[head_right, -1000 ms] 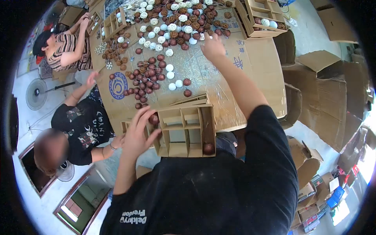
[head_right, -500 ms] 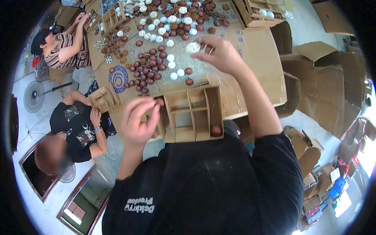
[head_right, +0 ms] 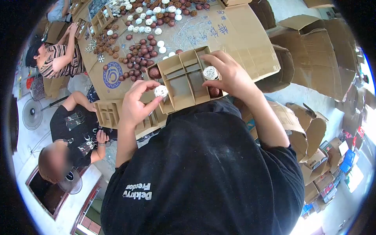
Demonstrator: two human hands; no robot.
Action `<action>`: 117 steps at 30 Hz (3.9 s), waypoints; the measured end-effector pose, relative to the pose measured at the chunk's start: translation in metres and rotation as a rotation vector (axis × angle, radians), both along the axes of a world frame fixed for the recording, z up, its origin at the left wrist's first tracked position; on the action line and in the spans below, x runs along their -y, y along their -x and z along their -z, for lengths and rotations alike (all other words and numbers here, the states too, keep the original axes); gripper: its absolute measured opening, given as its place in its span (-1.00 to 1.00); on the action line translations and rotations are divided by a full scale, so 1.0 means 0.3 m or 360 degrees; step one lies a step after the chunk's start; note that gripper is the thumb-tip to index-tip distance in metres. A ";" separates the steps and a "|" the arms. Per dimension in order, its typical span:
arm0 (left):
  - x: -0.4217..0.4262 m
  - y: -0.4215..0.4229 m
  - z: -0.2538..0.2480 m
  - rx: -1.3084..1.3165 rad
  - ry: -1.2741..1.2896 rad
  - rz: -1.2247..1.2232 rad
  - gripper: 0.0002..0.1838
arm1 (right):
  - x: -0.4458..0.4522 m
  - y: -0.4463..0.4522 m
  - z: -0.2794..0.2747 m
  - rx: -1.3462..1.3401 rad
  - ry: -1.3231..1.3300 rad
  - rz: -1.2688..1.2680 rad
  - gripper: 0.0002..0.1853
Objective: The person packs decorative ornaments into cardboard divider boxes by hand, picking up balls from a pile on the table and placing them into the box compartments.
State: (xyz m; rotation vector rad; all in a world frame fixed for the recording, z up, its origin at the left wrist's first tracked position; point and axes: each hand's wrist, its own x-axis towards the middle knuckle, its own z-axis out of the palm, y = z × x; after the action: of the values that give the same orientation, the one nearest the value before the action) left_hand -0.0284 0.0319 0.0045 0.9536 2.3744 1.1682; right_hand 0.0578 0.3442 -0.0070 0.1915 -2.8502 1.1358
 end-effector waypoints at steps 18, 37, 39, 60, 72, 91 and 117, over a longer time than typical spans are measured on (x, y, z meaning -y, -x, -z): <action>-0.010 0.069 0.107 0.0148 0.0301 -0.0106 -0.65 | 0.029 -0.051 0.025 0.0012 -0.0444 0.0140 -0.57; -0.044 -0.020 0.144 0.0026 0.0517 -0.0249 -0.68 | 0.056 -0.120 0.047 0.0449 -0.0467 -0.0004 -0.01; -0.045 -0.029 0.167 0.0082 0.0439 -0.0327 -0.68 | 0.043 -0.118 0.048 0.0529 -0.0457 -0.0051 0.04; -0.006 -0.133 0.114 0.0135 0.0300 -0.0497 -0.73 | -0.178 1.051 0.768 0.0100 -0.0464 0.0381 -0.28; 0.052 -0.164 0.164 0.0228 0.0270 -0.1028 -0.79 | -0.116 0.917 0.959 0.0515 -0.0266 0.0289 -0.28; -0.046 0.508 0.857 -0.0395 0.0744 -0.0771 -0.55 | -0.255 0.241 0.827 0.1063 0.1293 0.1082 -0.56; 0.076 0.335 0.572 0.0988 -0.0427 -0.0829 -0.59 | -0.060 0.505 0.805 0.0499 0.0253 0.0178 -0.53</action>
State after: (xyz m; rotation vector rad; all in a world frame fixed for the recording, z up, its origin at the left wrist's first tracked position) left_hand -0.1289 0.0090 -0.1671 -0.0217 2.0121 1.6947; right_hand -0.0936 0.3620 -0.2486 -0.1683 -2.9613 1.4762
